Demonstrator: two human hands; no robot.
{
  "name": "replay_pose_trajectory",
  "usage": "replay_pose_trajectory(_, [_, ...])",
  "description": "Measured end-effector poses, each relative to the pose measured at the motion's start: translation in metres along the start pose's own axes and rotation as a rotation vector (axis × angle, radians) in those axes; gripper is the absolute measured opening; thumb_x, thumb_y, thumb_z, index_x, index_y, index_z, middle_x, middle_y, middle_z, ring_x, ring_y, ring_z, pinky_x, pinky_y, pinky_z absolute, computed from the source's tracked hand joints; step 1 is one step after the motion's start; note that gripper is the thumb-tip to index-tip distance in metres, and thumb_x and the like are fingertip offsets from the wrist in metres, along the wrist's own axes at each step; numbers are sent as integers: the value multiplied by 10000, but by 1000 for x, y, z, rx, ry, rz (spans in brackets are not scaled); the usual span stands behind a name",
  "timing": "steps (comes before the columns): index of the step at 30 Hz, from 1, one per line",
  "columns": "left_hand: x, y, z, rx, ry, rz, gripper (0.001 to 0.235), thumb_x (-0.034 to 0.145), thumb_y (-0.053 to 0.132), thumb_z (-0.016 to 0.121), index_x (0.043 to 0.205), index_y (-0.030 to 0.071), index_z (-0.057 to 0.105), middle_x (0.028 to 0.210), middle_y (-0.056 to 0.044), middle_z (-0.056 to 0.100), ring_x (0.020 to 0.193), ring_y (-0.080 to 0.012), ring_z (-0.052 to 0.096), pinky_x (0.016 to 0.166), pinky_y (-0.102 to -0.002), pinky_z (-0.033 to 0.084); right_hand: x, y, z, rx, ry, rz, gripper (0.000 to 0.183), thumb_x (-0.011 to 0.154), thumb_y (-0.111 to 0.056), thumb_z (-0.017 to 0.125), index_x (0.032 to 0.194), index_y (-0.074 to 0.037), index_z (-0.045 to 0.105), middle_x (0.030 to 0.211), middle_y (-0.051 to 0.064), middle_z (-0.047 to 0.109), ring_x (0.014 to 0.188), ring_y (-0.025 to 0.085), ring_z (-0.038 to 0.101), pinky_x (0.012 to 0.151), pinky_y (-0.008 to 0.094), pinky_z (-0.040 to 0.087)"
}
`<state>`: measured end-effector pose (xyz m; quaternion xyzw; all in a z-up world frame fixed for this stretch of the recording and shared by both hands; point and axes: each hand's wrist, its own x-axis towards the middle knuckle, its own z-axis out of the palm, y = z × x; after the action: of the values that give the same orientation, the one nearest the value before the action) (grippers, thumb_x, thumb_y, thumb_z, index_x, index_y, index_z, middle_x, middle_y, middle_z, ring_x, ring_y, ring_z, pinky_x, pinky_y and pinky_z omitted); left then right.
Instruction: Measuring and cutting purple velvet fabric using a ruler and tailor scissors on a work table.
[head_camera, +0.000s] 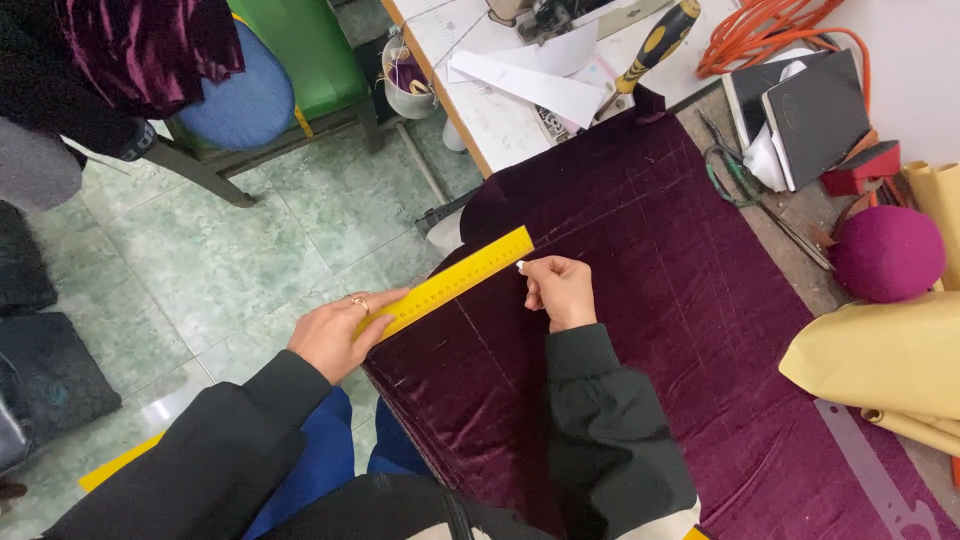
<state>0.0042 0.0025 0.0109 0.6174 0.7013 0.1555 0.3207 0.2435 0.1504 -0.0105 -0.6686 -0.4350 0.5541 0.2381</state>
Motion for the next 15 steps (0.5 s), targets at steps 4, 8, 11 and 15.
replay_pose_trajectory(4, [1,11,-10,24,-42,-52,334,961,384,510,826,118,659,938,31,729,839,-225,695,690,-324,568,5,9,2,5,-7,16,133,776,-13,617,643,-3,620,462,45,488,344,126,524,366,245,470])
replay_pose_trajectory(8, [1,15,-13,40,-40,-67,364,952,393,525,797,81,630,924,-10,723,856,-256,691,677,-350,565,7,8,3,-6,3,15,137,776,-23,633,639,-9,640,459,42,505,346,124,534,369,248,479])
replay_pose_trajectory(11, [1,17,-14,44,-69,-94,357,958,394,507,807,105,654,928,12,727,860,-239,695,677,-341,566,7,10,7,5,0,24,147,764,-16,645,617,-16,629,452,34,493,336,115,518,367,238,473])
replay_pose_trajectory(15, [1,17,-13,47,-70,-87,345,963,379,508,833,91,647,963,-13,723,887,-256,690,692,-359,568,0,15,17,32,-25,34,139,744,3,640,610,-6,603,453,40,477,335,118,507,363,238,462])
